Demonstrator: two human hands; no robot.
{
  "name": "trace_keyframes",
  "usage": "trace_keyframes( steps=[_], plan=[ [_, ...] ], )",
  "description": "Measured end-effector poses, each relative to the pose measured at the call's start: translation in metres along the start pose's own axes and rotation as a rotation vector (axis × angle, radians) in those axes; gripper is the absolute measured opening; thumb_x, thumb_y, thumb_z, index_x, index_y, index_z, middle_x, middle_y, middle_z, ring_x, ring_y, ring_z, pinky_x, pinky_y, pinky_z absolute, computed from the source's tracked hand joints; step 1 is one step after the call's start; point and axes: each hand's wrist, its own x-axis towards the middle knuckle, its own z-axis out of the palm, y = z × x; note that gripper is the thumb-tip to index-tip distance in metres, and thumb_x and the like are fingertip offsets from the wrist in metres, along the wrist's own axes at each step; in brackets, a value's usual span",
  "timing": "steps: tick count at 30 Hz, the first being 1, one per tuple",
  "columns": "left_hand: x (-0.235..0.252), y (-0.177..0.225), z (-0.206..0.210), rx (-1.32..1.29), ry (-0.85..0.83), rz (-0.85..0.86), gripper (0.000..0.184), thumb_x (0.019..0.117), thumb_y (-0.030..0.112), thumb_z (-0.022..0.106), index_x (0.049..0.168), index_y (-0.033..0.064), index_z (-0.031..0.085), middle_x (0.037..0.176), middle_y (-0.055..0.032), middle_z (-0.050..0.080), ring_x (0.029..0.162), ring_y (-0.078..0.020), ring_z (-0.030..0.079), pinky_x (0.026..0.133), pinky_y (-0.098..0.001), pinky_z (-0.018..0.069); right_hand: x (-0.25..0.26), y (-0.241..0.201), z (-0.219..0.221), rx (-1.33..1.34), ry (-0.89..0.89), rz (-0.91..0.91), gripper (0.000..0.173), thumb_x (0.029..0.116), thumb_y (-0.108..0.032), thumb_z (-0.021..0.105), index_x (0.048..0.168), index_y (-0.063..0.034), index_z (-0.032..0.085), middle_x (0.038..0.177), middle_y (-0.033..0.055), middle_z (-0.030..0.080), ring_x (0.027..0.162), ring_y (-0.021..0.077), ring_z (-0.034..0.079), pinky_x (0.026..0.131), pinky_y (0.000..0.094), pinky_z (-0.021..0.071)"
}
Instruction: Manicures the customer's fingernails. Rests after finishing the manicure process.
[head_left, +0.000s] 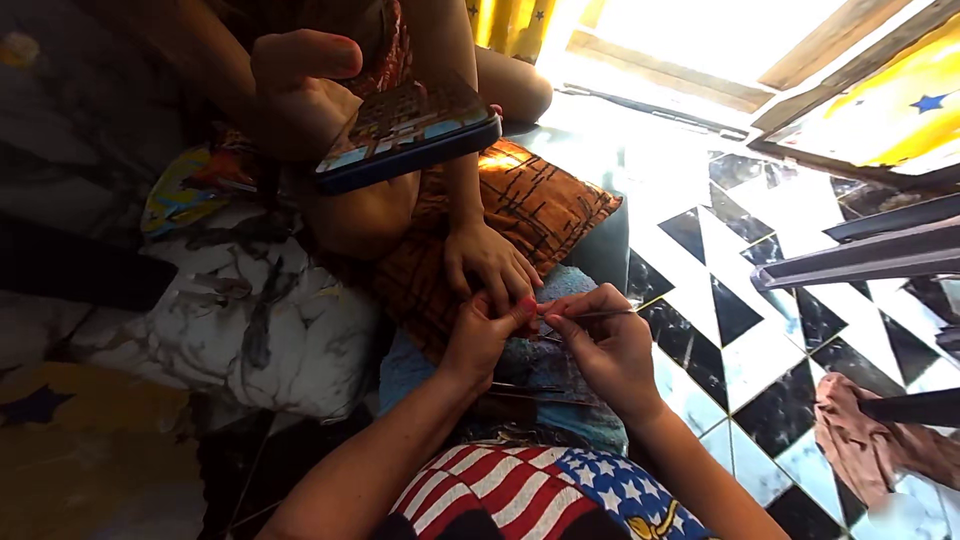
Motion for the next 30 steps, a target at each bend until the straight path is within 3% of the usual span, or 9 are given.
trace_keyframes(
  steps=[2,6,9,14,17,22,26,30],
  plan=[
    [0.000,-0.001,0.000,0.002,-0.005,0.004,0.009,0.0938,-0.002,0.068,0.102,-0.0038,0.065,0.082,-0.0081,0.071,0.073,-0.0142,0.071,0.076,-0.0278,0.0614,0.000,0.000,0.000,-0.027,0.000,-0.015,0.015,0.0901,0.001,0.070,0.100,-0.0046,0.059,0.098,0.0049,0.076,0.088,0.0118,0.075,0.074,0.0245,0.0639],
    [0.000,-0.001,-0.001,-0.005,0.002,0.015,0.007,0.0933,-0.003,0.068,0.100,-0.0030,0.065,0.081,-0.0072,0.071,0.073,-0.0134,0.071,0.076,-0.0277,0.0615,-0.002,-0.004,-0.001,-0.113,-0.047,-0.059,0.011,0.0913,-0.002,0.069,0.099,-0.0044,0.061,0.099,0.0043,0.076,0.095,0.0109,0.075,0.081,0.0254,0.0637],
    [0.000,-0.002,0.001,-0.008,0.017,0.014,0.010,0.0924,-0.004,0.069,0.101,-0.0039,0.064,0.081,-0.0081,0.071,0.073,-0.0138,0.071,0.076,-0.0278,0.0613,0.001,-0.001,0.000,-0.146,-0.026,-0.073,0.012,0.0913,-0.003,0.070,0.100,-0.0038,0.061,0.097,0.0038,0.076,0.089,0.0083,0.074,0.078,0.0229,0.0630],
    [0.000,-0.002,0.000,-0.002,0.022,0.032,0.011,0.0913,-0.003,0.071,0.100,-0.0033,0.064,0.081,-0.0077,0.071,0.074,-0.0140,0.071,0.076,-0.0287,0.0615,0.001,-0.008,-0.001,-0.248,-0.081,-0.088,0.008,0.0937,-0.008,0.067,0.099,-0.0049,0.063,0.099,0.0040,0.076,0.093,0.0041,0.072,0.075,0.0177,0.0588],
    [0.001,-0.003,0.002,-0.009,0.026,0.037,0.012,0.0910,-0.005,0.071,0.101,-0.0032,0.064,0.081,-0.0076,0.071,0.073,-0.0140,0.071,0.076,-0.0283,0.0618,0.004,-0.005,0.000,-0.263,-0.062,-0.097,0.009,0.0931,-0.008,0.068,0.100,-0.0042,0.062,0.096,0.0033,0.076,0.087,0.0044,0.073,0.075,0.0185,0.0603],
    [0.001,-0.003,0.001,0.010,0.026,0.048,0.008,0.0914,-0.004,0.070,0.098,-0.0026,0.065,0.080,-0.0069,0.071,0.073,-0.0131,0.070,0.075,-0.0277,0.0611,0.004,-0.010,-0.003,-0.308,-0.126,-0.123,0.008,0.0950,-0.009,0.066,0.100,-0.0043,0.063,0.098,0.0050,0.075,0.090,0.0041,0.071,0.074,0.0170,0.0576],
    [0.001,-0.002,0.001,-0.001,0.018,0.025,0.009,0.0928,-0.004,0.069,0.101,-0.0040,0.064,0.082,-0.0081,0.071,0.074,-0.0141,0.071,0.077,-0.0286,0.0619,0.005,-0.004,0.000,-0.280,-0.065,-0.124,0.009,0.0936,-0.008,0.068,0.099,-0.0035,0.062,0.095,0.0040,0.075,0.086,0.0046,0.072,0.075,0.0187,0.0601],
    [0.000,-0.001,-0.002,0.014,0.008,0.009,0.004,0.0949,-0.002,0.067,0.099,-0.0023,0.065,0.080,-0.0069,0.071,0.074,-0.0137,0.071,0.077,-0.0287,0.0612,0.001,-0.003,-0.005,-0.174,-0.138,-0.113,0.007,0.0952,-0.008,0.067,0.100,-0.0044,0.062,0.102,0.0055,0.075,0.097,0.0087,0.073,0.081,0.0227,0.0618]
  ],
)
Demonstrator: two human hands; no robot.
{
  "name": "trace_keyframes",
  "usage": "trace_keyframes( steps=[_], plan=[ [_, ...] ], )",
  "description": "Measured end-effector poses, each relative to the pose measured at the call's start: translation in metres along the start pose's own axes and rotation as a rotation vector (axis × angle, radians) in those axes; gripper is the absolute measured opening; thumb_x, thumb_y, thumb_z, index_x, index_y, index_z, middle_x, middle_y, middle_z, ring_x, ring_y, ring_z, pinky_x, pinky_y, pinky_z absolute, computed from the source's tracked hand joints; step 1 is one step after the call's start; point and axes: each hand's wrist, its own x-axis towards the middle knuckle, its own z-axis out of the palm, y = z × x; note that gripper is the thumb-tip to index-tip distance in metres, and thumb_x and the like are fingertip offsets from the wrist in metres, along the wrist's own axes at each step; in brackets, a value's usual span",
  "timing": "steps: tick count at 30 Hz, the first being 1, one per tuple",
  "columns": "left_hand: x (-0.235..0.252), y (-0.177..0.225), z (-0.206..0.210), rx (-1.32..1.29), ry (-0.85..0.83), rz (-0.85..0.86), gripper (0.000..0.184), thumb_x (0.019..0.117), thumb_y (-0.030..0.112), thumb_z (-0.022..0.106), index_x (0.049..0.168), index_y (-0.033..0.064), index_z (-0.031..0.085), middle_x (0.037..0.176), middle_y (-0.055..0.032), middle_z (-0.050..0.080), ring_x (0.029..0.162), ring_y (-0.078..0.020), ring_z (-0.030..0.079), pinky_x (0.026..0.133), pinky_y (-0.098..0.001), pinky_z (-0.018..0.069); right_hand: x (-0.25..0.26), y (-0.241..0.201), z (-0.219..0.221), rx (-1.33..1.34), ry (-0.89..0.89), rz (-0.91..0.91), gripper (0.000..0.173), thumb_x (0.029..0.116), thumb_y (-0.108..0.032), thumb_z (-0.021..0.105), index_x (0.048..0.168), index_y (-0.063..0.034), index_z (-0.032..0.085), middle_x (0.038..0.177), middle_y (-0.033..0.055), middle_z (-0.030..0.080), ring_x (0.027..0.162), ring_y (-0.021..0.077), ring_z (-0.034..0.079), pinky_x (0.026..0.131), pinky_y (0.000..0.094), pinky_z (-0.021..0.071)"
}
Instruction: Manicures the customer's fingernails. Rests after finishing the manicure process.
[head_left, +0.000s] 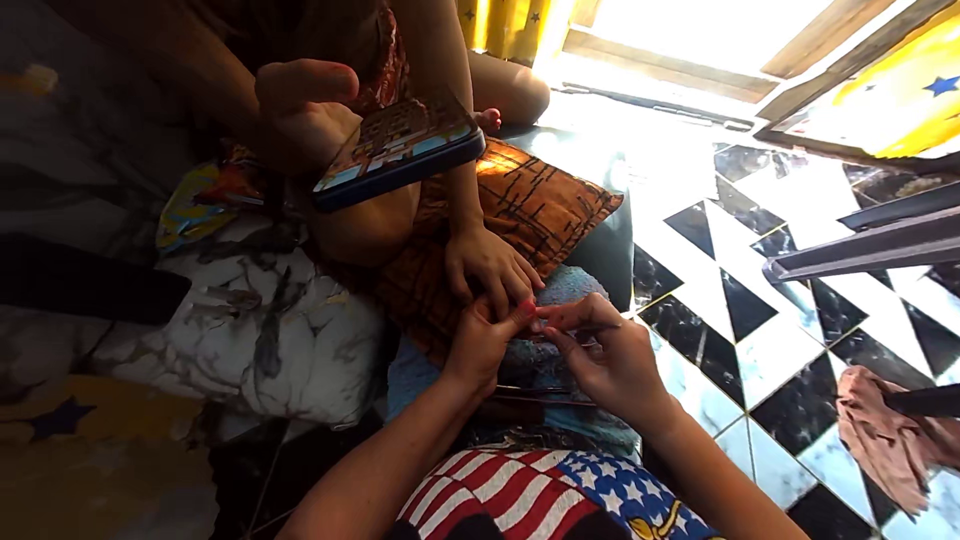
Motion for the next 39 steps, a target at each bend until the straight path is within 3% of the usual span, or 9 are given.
trace_keyframes(
  steps=[4,7,16,20,27,39],
  plan=[
    [-0.002,0.008,-0.002,-0.023,-0.052,-0.054,0.004,0.0987,0.000,0.061,0.099,-0.0026,0.064,0.081,-0.0074,0.070,0.077,-0.0148,0.070,0.079,-0.0297,0.0606,0.000,0.003,-0.003,0.398,0.082,0.171,0.015,0.0923,-0.001,0.070,0.100,-0.0054,0.059,0.100,0.0094,0.076,0.095,0.0204,0.076,0.081,0.0320,0.0645],
    [-0.002,0.012,-0.002,-0.042,-0.061,-0.086,0.005,0.0995,0.000,0.060,0.098,-0.0008,0.064,0.082,-0.0071,0.070,0.078,-0.0147,0.070,0.080,-0.0296,0.0600,-0.004,0.004,0.007,0.562,0.185,0.231,0.017,0.0911,0.003,0.071,0.099,-0.0048,0.058,0.099,0.0126,0.076,0.095,0.0232,0.076,0.083,0.0338,0.0643],
    [-0.003,0.013,-0.001,-0.094,-0.038,-0.110,0.008,0.1008,-0.001,0.056,0.098,-0.0009,0.064,0.084,-0.0090,0.071,0.076,-0.0138,0.070,0.077,-0.0280,0.0600,-0.008,0.012,0.032,0.723,0.353,0.211,0.019,0.0906,0.006,0.071,0.099,-0.0057,0.058,0.099,0.0128,0.075,0.094,0.0220,0.076,0.083,0.0336,0.0638],
    [-0.002,0.012,-0.002,-0.125,-0.052,-0.113,0.010,0.1020,0.000,0.054,0.100,-0.0007,0.064,0.089,-0.0120,0.072,0.082,-0.0167,0.072,0.080,-0.0302,0.0603,-0.013,0.010,0.032,0.787,0.372,0.200,0.018,0.0912,0.005,0.071,0.100,-0.0045,0.059,0.101,0.0148,0.075,0.098,0.0257,0.075,0.083,0.0356,0.0644],
    [-0.002,0.009,-0.002,-0.155,-0.064,-0.099,0.013,0.1020,0.001,0.052,0.098,0.0007,0.065,0.085,-0.0095,0.071,0.077,-0.0143,0.070,0.077,-0.0286,0.0597,-0.013,0.010,0.036,0.845,0.426,0.205,0.018,0.0905,0.005,0.072,0.099,-0.0043,0.059,0.101,0.0146,0.075,0.097,0.0250,0.076,0.086,0.0367,0.0637],
    [-0.003,0.006,-0.001,-0.206,-0.075,-0.091,0.016,0.1031,0.004,0.051,0.099,0.0019,0.067,0.089,-0.0127,0.074,0.079,-0.0166,0.072,0.078,-0.0299,0.0609,-0.016,0.010,0.043,0.973,0.486,0.239,0.019,0.0908,0.006,0.071,0.098,-0.0057,0.058,0.101,0.0131,0.075,0.096,0.0237,0.076,0.087,0.0373,0.0631]
  ],
)
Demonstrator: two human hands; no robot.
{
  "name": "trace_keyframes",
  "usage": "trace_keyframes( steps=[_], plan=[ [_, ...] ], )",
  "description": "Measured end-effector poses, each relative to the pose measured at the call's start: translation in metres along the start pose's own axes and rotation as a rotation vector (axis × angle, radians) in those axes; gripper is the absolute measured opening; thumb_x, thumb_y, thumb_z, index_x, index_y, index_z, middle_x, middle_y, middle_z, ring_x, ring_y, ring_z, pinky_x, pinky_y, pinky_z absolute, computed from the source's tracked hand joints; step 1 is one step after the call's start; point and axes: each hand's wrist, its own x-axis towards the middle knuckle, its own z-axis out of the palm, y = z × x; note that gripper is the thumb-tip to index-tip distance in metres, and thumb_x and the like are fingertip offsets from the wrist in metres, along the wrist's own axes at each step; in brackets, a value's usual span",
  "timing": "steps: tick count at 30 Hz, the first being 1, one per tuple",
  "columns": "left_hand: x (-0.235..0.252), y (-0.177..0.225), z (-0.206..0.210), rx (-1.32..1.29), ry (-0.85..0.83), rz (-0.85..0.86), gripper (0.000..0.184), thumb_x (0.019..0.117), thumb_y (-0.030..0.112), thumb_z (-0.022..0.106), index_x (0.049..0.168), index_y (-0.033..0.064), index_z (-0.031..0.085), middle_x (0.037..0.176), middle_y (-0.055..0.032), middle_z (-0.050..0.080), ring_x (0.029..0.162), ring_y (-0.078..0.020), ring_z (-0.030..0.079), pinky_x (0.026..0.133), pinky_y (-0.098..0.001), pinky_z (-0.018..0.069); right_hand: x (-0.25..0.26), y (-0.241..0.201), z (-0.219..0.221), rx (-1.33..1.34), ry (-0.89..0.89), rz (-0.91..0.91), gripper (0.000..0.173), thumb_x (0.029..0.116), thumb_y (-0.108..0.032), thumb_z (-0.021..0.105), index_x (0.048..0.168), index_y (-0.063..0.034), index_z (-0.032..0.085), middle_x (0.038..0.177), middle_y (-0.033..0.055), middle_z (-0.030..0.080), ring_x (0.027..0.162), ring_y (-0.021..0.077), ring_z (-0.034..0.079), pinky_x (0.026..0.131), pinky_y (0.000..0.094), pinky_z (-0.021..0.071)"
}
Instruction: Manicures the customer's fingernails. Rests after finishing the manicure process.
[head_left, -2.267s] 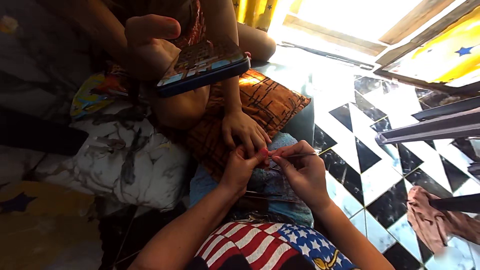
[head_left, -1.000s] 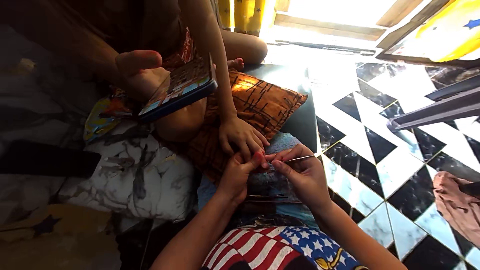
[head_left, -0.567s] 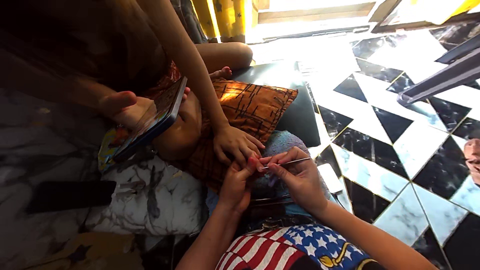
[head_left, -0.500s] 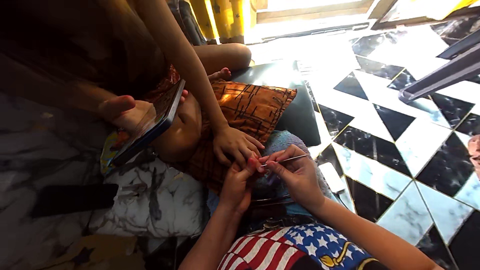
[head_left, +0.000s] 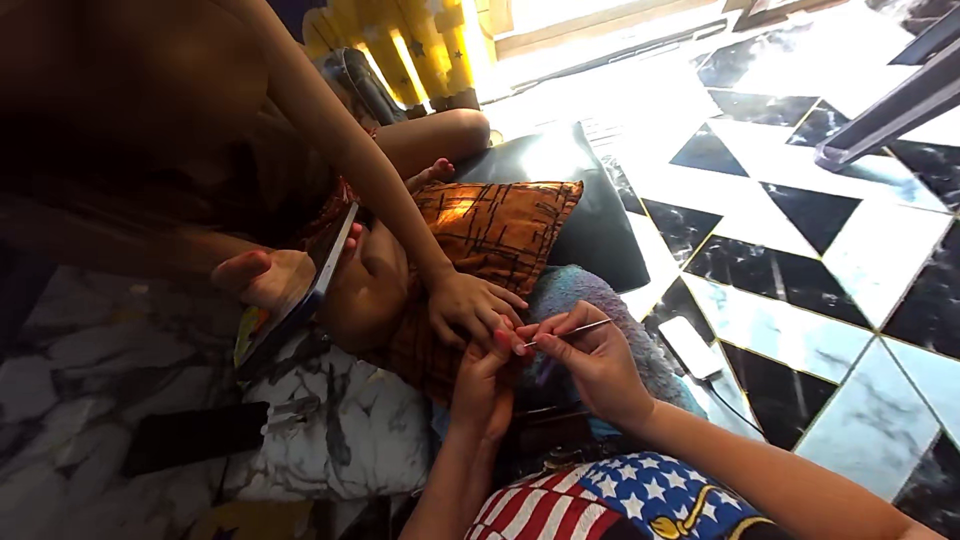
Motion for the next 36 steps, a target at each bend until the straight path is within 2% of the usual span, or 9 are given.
trace_keyframes(
  steps=[5,9,16,19,25,30,36],
  plan=[
    [0.000,0.000,0.001,-0.018,-0.002,0.004,0.017,0.1036,0.005,0.051,0.099,0.0022,0.067,0.089,-0.0128,0.074,0.079,-0.0171,0.073,0.078,-0.0305,0.0612,-0.001,0.002,0.001,0.073,0.027,0.017,0.017,0.0900,0.006,0.071,0.096,-0.0057,0.060,0.100,0.0142,0.075,0.097,0.0257,0.075,0.089,0.0400,0.0627],
    [0.000,-0.001,-0.002,-0.045,-0.026,0.010,0.015,0.1027,0.006,0.054,0.100,0.0017,0.068,0.092,-0.0147,0.074,0.082,-0.0192,0.073,0.080,-0.0320,0.0611,-0.004,0.002,0.001,0.079,0.029,0.030,0.019,0.0902,0.006,0.071,0.097,-0.0066,0.058,0.101,0.0132,0.075,0.099,0.0247,0.075,0.089,0.0395,0.0623],
    [0.000,0.000,0.000,-0.034,-0.002,0.004,0.015,0.1032,0.006,0.052,0.099,0.0025,0.066,0.089,-0.0135,0.074,0.080,-0.0176,0.073,0.078,-0.0303,0.0610,-0.002,0.002,0.002,0.153,0.045,0.074,0.018,0.0898,0.005,0.072,0.095,-0.0069,0.059,0.101,0.0132,0.074,0.097,0.0243,0.075,0.089,0.0391,0.0624],
    [0.000,-0.001,0.000,-0.050,-0.019,0.009,0.018,0.1032,0.006,0.052,0.096,0.0030,0.068,0.088,-0.0128,0.073,0.078,-0.0167,0.072,0.077,-0.0301,0.0610,-0.002,0.003,0.002,0.141,0.049,0.068,0.018,0.0898,0.007,0.071,0.095,-0.0060,0.059,0.100,0.0137,0.075,0.097,0.0243,0.075,0.089,0.0387,0.0622],
    [0.000,-0.002,0.000,-0.018,0.001,0.028,0.016,0.1038,0.006,0.051,0.099,0.0027,0.066,0.087,-0.0106,0.072,0.077,-0.0150,0.071,0.076,-0.0292,0.0605,0.003,0.005,0.005,0.082,0.046,0.057,0.020,0.0898,0.009,0.069,0.097,-0.0051,0.057,0.099,0.0131,0.075,0.094,0.0216,0.075,0.086,0.0356,0.0624],
    [0.000,-0.001,-0.001,-0.013,0.015,0.010,0.016,0.1045,0.006,0.050,0.102,0.0005,0.065,0.091,-0.0140,0.073,0.080,-0.0180,0.072,0.078,-0.0311,0.0610,0.001,-0.005,0.002,-0.027,-0.030,0.013,0.019,0.0903,0.006,0.071,0.098,-0.0055,0.057,0.101,0.0129,0.075,0.097,0.0241,0.075,0.087,0.0366,0.0631],
    [0.000,0.000,0.002,-0.001,0.019,0.002,0.018,0.1043,0.004,0.050,0.100,0.0011,0.067,0.089,-0.0128,0.074,0.077,-0.0161,0.072,0.076,-0.0288,0.0609,0.006,-0.004,0.002,-0.085,-0.036,0.001,0.021,0.0900,0.010,0.069,0.098,-0.0035,0.055,0.100,0.0137,0.074,0.093,0.0229,0.075,0.084,0.0354,0.0633]
  ],
)
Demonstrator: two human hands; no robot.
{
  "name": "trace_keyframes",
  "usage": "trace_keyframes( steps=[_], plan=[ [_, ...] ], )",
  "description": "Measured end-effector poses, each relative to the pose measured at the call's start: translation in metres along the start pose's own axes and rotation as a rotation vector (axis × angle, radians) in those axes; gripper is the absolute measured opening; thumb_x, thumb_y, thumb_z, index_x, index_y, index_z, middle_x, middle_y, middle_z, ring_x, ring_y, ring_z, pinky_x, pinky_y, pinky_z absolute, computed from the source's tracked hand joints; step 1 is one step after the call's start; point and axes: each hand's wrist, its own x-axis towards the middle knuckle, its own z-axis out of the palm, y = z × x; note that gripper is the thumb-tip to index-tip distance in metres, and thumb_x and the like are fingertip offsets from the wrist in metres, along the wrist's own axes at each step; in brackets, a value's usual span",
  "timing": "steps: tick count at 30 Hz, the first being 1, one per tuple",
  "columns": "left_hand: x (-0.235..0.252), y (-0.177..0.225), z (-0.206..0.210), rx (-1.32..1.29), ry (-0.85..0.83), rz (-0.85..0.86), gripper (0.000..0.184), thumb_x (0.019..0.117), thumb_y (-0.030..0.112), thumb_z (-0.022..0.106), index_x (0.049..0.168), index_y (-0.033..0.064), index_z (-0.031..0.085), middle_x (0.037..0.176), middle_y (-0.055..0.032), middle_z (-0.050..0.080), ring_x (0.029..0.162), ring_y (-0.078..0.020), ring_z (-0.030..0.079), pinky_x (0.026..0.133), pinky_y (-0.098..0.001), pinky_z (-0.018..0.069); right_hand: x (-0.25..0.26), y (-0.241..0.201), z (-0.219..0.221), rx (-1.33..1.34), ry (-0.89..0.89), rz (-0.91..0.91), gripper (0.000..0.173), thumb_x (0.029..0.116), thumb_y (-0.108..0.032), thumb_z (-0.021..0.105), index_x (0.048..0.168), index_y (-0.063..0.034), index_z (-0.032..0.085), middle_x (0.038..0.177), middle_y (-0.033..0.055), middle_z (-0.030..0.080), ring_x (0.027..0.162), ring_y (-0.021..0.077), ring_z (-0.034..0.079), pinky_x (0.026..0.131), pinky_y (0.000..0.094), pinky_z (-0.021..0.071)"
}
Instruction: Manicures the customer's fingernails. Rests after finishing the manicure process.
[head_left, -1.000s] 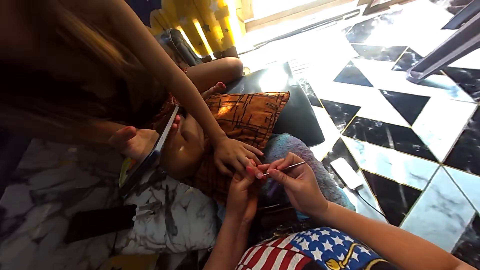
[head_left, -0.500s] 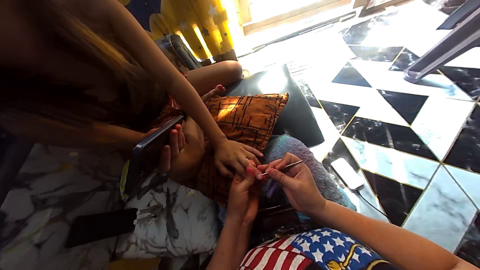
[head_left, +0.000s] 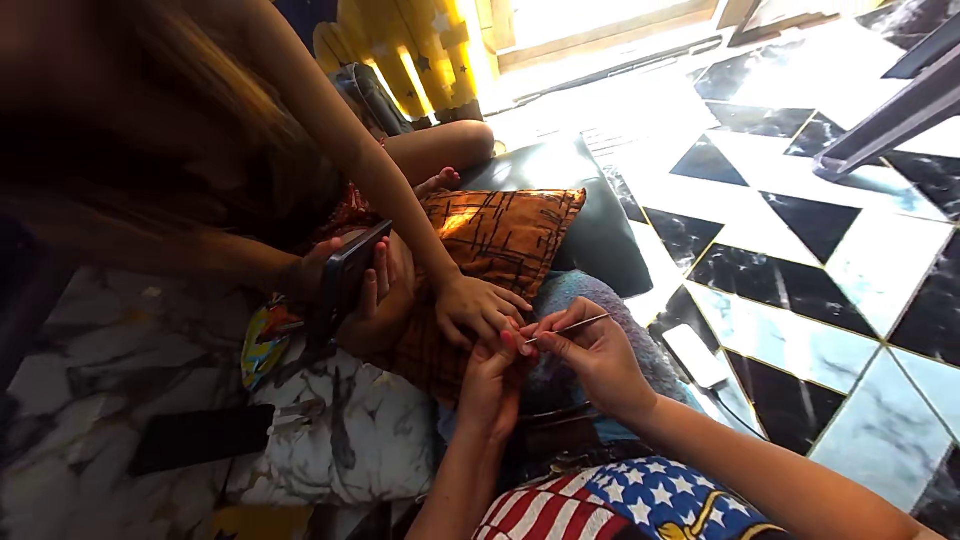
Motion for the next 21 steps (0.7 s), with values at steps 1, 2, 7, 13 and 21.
trace_keyframes(
  steps=[1,2,7,13,21],
  plan=[
    [0.000,0.000,0.000,0.002,-0.003,0.001,0.017,0.1042,0.003,0.050,0.101,0.0011,0.067,0.090,-0.0130,0.074,0.078,-0.0164,0.073,0.077,-0.0290,0.0608,-0.001,-0.002,0.000,-0.012,-0.009,-0.004,0.020,0.0897,0.010,0.069,0.097,-0.0032,0.056,0.100,0.0141,0.074,0.094,0.0237,0.075,0.085,0.0359,0.0633],
    [0.000,0.001,-0.001,0.003,-0.008,0.003,0.016,0.1040,0.003,0.050,0.101,0.0011,0.066,0.091,-0.0128,0.074,0.080,-0.0167,0.073,0.078,-0.0296,0.0608,-0.003,-0.005,0.000,-0.039,-0.022,-0.009,0.019,0.0899,0.009,0.069,0.097,-0.0035,0.056,0.101,0.0137,0.075,0.096,0.0236,0.075,0.085,0.0355,0.0634],
    [0.000,0.000,0.000,0.045,0.005,0.012,0.016,0.1036,0.002,0.050,0.101,0.0012,0.066,0.087,-0.0099,0.073,0.077,-0.0146,0.071,0.076,-0.0286,0.0608,0.003,-0.005,0.001,-0.146,-0.033,-0.040,0.020,0.0898,0.010,0.068,0.098,-0.0030,0.055,0.099,0.0116,0.074,0.093,0.0212,0.075,0.084,0.0336,0.0636],
    [0.000,-0.002,-0.003,0.041,-0.019,0.027,0.015,0.1033,0.002,0.050,0.102,0.0014,0.065,0.089,-0.0109,0.074,0.078,-0.0152,0.072,0.078,-0.0289,0.0604,0.001,-0.015,-0.001,-0.263,-0.100,-0.070,0.017,0.0898,0.007,0.068,0.098,-0.0029,0.057,0.101,0.0107,0.075,0.096,0.0215,0.076,0.085,0.0337,0.0641],
    [0.000,-0.002,-0.002,0.056,0.007,0.034,0.012,0.1028,0.001,0.050,0.103,0.0022,0.062,0.085,-0.0083,0.071,0.077,-0.0144,0.070,0.077,-0.0294,0.0605,0.003,-0.018,-0.001,-0.358,-0.137,-0.096,0.016,0.0899,0.006,0.069,0.098,-0.0029,0.058,0.100,0.0095,0.076,0.096,0.0198,0.076,0.084,0.0325,0.0645]
  ],
)
